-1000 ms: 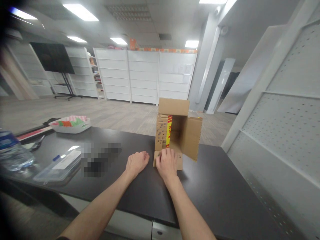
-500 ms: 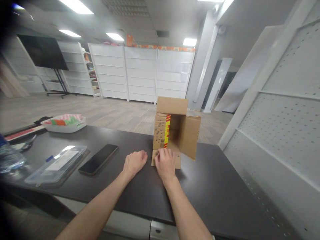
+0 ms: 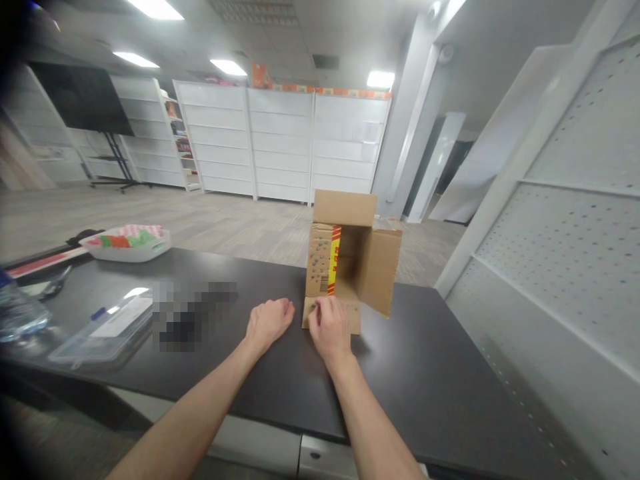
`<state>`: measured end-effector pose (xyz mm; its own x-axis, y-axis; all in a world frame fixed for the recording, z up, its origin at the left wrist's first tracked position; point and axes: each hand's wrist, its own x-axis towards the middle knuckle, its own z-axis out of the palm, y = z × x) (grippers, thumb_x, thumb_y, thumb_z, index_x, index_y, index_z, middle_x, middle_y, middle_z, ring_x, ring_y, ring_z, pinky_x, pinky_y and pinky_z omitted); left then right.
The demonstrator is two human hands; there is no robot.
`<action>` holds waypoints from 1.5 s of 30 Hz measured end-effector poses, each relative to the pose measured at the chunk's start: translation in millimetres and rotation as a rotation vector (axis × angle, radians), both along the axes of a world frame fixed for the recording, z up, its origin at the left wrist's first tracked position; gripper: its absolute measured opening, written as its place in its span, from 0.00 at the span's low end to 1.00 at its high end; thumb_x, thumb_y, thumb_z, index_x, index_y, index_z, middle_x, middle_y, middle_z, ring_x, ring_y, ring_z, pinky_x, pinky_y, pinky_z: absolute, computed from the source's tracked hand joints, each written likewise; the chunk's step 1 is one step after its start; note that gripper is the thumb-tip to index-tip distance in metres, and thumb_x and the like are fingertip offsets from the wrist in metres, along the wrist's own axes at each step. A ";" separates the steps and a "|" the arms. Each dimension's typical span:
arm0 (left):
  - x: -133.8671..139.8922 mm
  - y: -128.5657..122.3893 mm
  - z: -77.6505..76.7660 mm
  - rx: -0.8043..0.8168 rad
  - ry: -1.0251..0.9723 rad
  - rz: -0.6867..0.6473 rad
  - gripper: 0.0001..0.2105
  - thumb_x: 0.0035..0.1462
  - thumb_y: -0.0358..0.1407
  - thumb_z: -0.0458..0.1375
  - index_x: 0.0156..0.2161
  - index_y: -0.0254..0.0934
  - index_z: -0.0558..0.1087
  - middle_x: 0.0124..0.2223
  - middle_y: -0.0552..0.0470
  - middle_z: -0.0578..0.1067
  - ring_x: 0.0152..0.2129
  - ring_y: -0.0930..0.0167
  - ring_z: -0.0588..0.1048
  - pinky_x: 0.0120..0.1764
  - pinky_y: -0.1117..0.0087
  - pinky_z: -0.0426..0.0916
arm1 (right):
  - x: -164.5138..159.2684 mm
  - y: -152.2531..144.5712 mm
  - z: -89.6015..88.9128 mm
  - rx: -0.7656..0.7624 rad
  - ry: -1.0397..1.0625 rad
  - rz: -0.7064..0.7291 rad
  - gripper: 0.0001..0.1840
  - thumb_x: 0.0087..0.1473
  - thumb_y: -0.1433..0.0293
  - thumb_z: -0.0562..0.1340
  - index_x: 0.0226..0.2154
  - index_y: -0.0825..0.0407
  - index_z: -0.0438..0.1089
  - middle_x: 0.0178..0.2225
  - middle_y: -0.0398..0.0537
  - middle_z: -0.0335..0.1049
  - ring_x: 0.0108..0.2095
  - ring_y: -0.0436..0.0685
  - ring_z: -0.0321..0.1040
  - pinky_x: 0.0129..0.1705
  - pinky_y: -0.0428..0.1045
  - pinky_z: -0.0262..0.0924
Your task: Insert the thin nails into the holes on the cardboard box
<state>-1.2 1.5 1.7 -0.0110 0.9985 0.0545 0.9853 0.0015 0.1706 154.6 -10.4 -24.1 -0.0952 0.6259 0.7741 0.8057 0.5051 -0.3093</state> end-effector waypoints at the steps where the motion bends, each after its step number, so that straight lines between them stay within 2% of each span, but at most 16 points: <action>1: 0.1 0.0 0.1 -0.003 -0.001 0.001 0.23 0.61 0.42 0.39 0.40 0.36 0.75 0.37 0.37 0.77 0.37 0.59 0.77 0.40 0.61 0.66 | -0.1 -0.4 0.1 -0.017 0.002 -0.001 0.07 0.53 0.76 0.53 0.34 0.52 0.64 0.31 0.48 0.64 0.34 0.56 0.61 0.37 0.50 0.54; 10: -0.1 0.2 0.3 -0.016 0.005 0.005 0.23 0.61 0.42 0.39 0.40 0.36 0.75 0.38 0.37 0.77 0.38 0.59 0.76 0.40 0.61 0.66 | -0.2 -0.7 -1.1 -0.113 0.010 -0.006 0.04 0.52 0.74 0.54 0.31 0.51 0.63 0.32 0.47 0.63 0.33 0.55 0.61 0.38 0.49 0.55; 20: -0.8 2.1 -2.5 0.000 0.009 0.001 0.22 0.61 0.43 0.39 0.39 0.37 0.75 0.37 0.38 0.77 0.36 0.59 0.77 0.38 0.61 0.66 | 0.8 1.8 -3.6 -0.134 0.000 -0.031 0.07 0.51 0.75 0.54 0.33 0.51 0.65 0.33 0.48 0.67 0.36 0.57 0.64 0.40 0.51 0.53; 27: -0.5 2.1 -1.4 0.005 0.010 0.001 0.22 0.60 0.42 0.40 0.38 0.37 0.75 0.37 0.38 0.77 0.36 0.58 0.77 0.38 0.60 0.67 | 4.0 3.1 -3.8 -0.167 0.059 0.044 0.09 0.56 0.73 0.54 0.36 0.50 0.69 0.35 0.48 0.70 0.38 0.57 0.66 0.42 0.51 0.54; 32: -0.6 0.7 0.6 -0.009 0.010 0.005 0.22 0.61 0.42 0.39 0.39 0.36 0.75 0.37 0.37 0.77 0.36 0.59 0.77 0.39 0.61 0.66 | 4.9 2.4 -3.0 -0.137 0.135 0.106 0.11 0.57 0.71 0.54 0.38 0.50 0.71 0.36 0.48 0.70 0.39 0.56 0.67 0.43 0.51 0.58; 39: -0.4 0.4 2.5 0.005 0.015 0.001 0.22 0.61 0.42 0.39 0.38 0.37 0.75 0.37 0.39 0.77 0.35 0.59 0.77 0.38 0.61 0.67 | 6.2 0.2 -2.5 -0.109 0.296 0.173 0.11 0.59 0.70 0.53 0.40 0.51 0.70 0.37 0.51 0.68 0.38 0.55 0.67 0.41 0.51 0.63; 45: -0.9 1.4 -0.1 0.000 0.011 -0.001 0.22 0.61 0.42 0.39 0.39 0.36 0.75 0.37 0.38 0.77 0.36 0.59 0.77 0.39 0.61 0.66 | 7.5 -5.3 3.4 -0.088 0.319 0.187 0.10 0.59 0.70 0.54 0.39 0.52 0.70 0.36 0.50 0.71 0.37 0.55 0.68 0.41 0.51 0.64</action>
<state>-2.1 2.9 1.6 -0.0096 0.9984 0.0549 0.9872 0.0007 0.1597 162.1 -15.7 -20.7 0.0233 0.6860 0.7272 0.5583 0.5945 -0.5787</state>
